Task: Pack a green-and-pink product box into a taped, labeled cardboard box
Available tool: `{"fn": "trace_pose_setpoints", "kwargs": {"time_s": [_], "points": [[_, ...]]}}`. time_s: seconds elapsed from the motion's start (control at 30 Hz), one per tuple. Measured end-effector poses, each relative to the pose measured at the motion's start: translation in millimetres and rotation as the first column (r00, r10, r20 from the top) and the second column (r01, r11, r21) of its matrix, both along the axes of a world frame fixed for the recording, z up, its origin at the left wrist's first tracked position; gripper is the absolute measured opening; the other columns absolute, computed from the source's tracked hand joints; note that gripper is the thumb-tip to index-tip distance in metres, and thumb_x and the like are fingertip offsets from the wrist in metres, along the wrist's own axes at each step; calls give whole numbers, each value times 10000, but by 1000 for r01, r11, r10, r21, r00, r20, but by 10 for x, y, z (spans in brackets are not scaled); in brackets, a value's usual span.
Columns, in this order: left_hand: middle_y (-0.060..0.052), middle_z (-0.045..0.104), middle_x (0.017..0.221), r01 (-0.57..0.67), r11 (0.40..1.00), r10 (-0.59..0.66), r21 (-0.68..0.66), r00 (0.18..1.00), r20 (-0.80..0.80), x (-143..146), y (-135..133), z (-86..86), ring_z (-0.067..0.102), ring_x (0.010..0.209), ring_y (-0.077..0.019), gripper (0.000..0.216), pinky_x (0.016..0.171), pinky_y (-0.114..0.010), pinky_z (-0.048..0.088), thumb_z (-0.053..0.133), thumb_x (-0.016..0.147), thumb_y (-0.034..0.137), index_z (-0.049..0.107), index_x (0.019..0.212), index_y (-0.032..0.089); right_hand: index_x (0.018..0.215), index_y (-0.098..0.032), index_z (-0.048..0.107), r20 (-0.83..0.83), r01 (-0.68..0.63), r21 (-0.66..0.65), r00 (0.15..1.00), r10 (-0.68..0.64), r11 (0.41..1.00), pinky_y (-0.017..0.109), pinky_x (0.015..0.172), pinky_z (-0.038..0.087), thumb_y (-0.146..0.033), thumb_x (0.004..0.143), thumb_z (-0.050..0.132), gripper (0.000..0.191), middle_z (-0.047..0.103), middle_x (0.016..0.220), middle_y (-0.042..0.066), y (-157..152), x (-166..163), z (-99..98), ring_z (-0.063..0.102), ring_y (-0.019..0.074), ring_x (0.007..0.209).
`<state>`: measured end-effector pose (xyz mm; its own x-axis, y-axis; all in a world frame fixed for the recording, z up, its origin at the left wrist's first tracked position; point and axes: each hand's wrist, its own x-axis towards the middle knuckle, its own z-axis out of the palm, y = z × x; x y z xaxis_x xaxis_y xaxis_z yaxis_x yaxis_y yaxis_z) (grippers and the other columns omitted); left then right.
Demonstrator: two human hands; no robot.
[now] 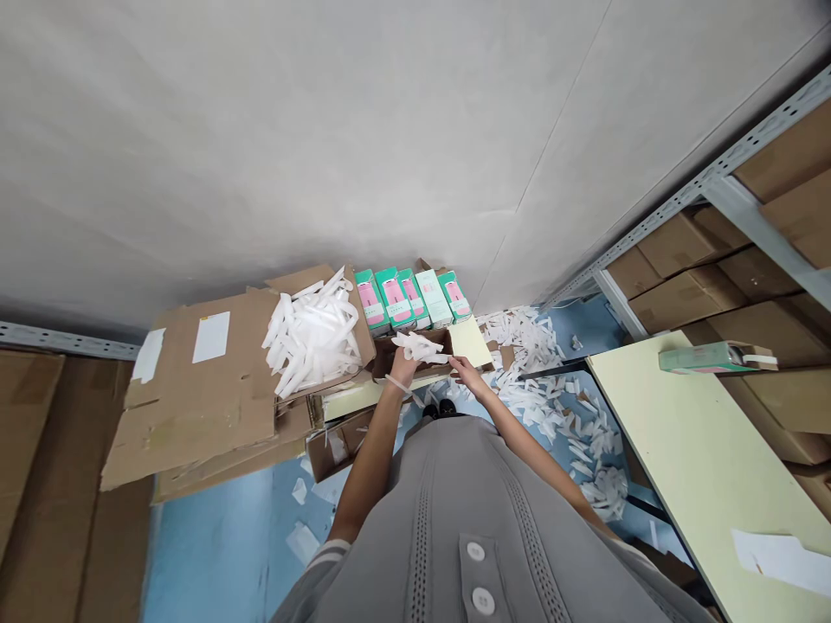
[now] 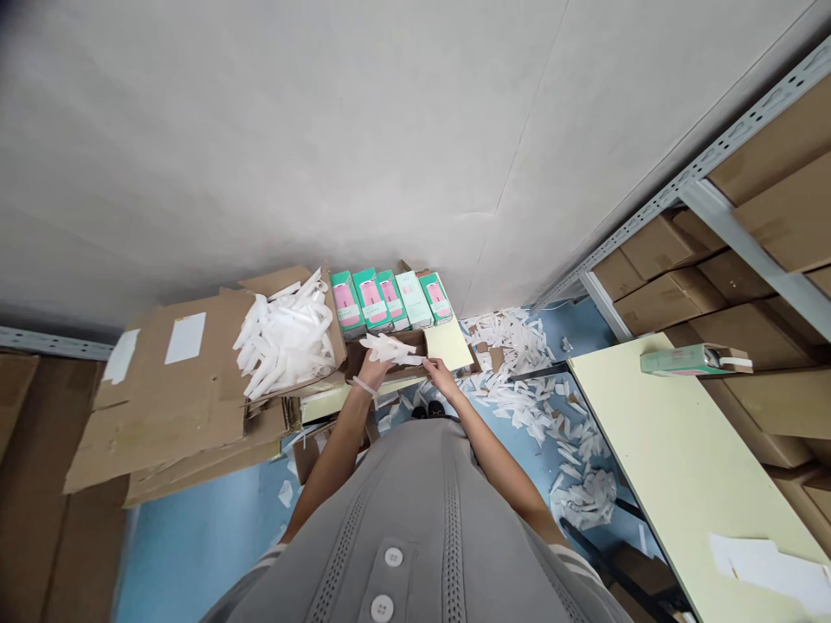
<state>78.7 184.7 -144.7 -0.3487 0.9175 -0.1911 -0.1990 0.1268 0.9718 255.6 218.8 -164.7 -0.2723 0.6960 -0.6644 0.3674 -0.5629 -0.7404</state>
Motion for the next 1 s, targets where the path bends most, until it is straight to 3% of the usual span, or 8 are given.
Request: {"fn": "trace_pose_setpoints", "kwargs": {"time_s": [0.17,0.3,0.43,0.6,0.67,0.8,0.9,1.0], "points": [[-67,687,949,3,994,2,108,999,-44,-241,-213,223,637,892,-225,300,825,-374,521,735,617,271,638,894,211,1211,-210,553,0,-2,-8,1000,2,1000,302,851,476,-524,895,501,449,610,1255,88,4,-6,-1,634,210,1019],[-55,679,956,-60,998,61,-11,995,74,-384,-155,232,625,925,-222,309,824,-399,536,714,612,248,619,904,226,1208,-205,555,1,-6,6,1000,6,1000,297,853,481,-524,898,495,449,593,1283,92,28,-17,-8,632,203,1011],[-43,662,845,-75,989,101,-128,973,206,-281,-95,165,628,843,-234,365,763,-494,553,751,607,275,601,935,219,1225,-212,550,6,-3,8,1000,3,1000,313,853,488,-533,902,483,460,610,1257,89,27,-18,-32,636,209,1001],[-43,665,867,32,999,-37,29,975,220,-183,-152,374,626,915,-250,332,857,-529,535,735,697,437,600,932,246,1217,-213,553,-12,7,14,1000,-6,1000,311,854,484,-540,897,487,463,606,1266,89,-10,-4,-48,638,215,1020],[-45,668,924,-8,993,-10,119,989,150,-247,-191,530,627,963,-249,282,893,-492,535,716,721,434,597,907,259,1220,-213,551,-13,12,14,1000,-12,1000,315,851,482,-543,892,492,470,602,1268,94,-20,5,-57,640,220,1019],[-34,666,945,-157,957,193,242,972,-134,-498,-269,740,634,924,-219,209,925,-421,520,714,711,314,606,876,248,1220,-215,548,-21,10,19,1000,-9,1000,315,849,474,-564,873,505,494,593,1263,95,-16,27,-92,639,216,1003],[-43,673,880,-107,975,182,197,891,-416,-636,-325,718,632,855,-222,129,882,-394,509,665,705,230,626,828,221,1209,-219,549,-33,6,23,999,-5,1000,305,841,469,-588,856,513,512,591,1254,89,-3,33,-118,631,205,987],[-43,659,819,-137,987,160,85,801,-577,-607,-355,581,624,837,-249,168,817,-379,498,628,662,139,618,812,213,1198,-218,547,-27,7,29,1000,-6,1000,296,828,469,-586,863,497,500,592,1247,86,10,17,-118,626,197,972]]}}
